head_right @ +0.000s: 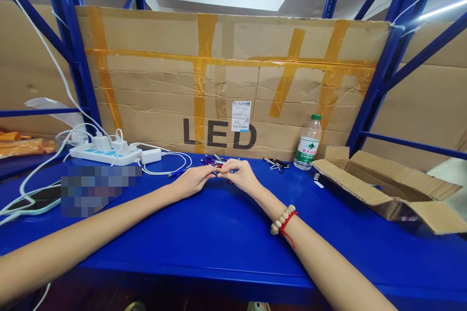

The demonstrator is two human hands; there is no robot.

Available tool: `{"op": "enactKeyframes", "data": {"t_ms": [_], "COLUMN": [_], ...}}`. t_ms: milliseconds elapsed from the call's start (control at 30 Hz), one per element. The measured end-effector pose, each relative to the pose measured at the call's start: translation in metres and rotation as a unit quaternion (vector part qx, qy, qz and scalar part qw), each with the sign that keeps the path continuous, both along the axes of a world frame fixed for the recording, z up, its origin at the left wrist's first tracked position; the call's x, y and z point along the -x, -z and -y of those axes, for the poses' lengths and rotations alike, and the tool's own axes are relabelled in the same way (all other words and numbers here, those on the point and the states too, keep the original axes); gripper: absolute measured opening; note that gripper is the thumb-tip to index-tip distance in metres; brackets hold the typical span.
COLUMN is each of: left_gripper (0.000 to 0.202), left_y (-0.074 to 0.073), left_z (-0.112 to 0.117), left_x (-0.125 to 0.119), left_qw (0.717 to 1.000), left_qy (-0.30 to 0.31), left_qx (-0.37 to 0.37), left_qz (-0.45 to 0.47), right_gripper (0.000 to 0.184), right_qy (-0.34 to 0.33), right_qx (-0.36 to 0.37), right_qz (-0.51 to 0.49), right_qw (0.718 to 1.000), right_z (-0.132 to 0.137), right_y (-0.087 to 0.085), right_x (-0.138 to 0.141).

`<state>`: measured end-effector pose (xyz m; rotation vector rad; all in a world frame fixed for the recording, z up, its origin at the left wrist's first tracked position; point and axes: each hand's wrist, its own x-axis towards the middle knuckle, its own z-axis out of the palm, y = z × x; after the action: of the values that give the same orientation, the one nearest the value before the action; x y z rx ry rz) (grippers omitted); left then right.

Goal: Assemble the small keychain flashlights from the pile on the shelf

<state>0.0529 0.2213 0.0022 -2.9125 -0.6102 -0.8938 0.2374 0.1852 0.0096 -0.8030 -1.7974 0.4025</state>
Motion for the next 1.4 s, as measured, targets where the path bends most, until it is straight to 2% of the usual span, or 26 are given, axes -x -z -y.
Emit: {"op": "enactKeyframes", "data": {"t_ms": [200, 333, 567, 700, 967, 1167, 1400], "left_gripper": [0.025, 0.025, 0.026, 0.026, 0.028, 0.029, 0.029], "left_y": [0.0, -0.001, -0.003, -0.003, -0.005, -0.006, -0.002], "left_z": [0.0, 0.005, 0.015, 0.017, 0.015, 0.015, 0.011], "left_x": [-0.001, -0.003, -0.009, -0.012, -0.014, -0.014, -0.014], "left_qw": [0.999, 0.997, 0.996, 0.992, 0.987, 0.986, 0.988], "left_qy": [0.008, -0.002, -0.044, -0.066, -0.117, -0.1, 0.022], "left_qx": [-0.044, -0.058, -0.004, 0.05, 0.094, 0.122, 0.139], "left_qz": [0.024, 0.043, 0.084, 0.095, 0.052, 0.049, 0.065], "right_gripper": [0.034, 0.032, 0.025, 0.02, 0.019, 0.023, 0.024], "right_qy": [0.032, 0.039, 0.046, 0.067, 0.079, 0.02, -0.005], "right_qx": [-0.004, -0.027, -0.022, -0.012, 0.026, 0.033, 0.02], "right_qz": [-0.004, 0.012, 0.022, 0.017, 0.009, 0.037, 0.066], "right_qw": [0.999, 0.999, 0.998, 0.998, 0.996, 0.999, 0.998], "right_z": [0.002, 0.002, 0.0, 0.002, 0.001, -0.004, 0.0], "right_y": [0.0, -0.003, -0.006, -0.007, -0.004, -0.007, -0.015], "right_x": [0.004, 0.004, 0.001, 0.002, 0.002, -0.008, -0.016]}}
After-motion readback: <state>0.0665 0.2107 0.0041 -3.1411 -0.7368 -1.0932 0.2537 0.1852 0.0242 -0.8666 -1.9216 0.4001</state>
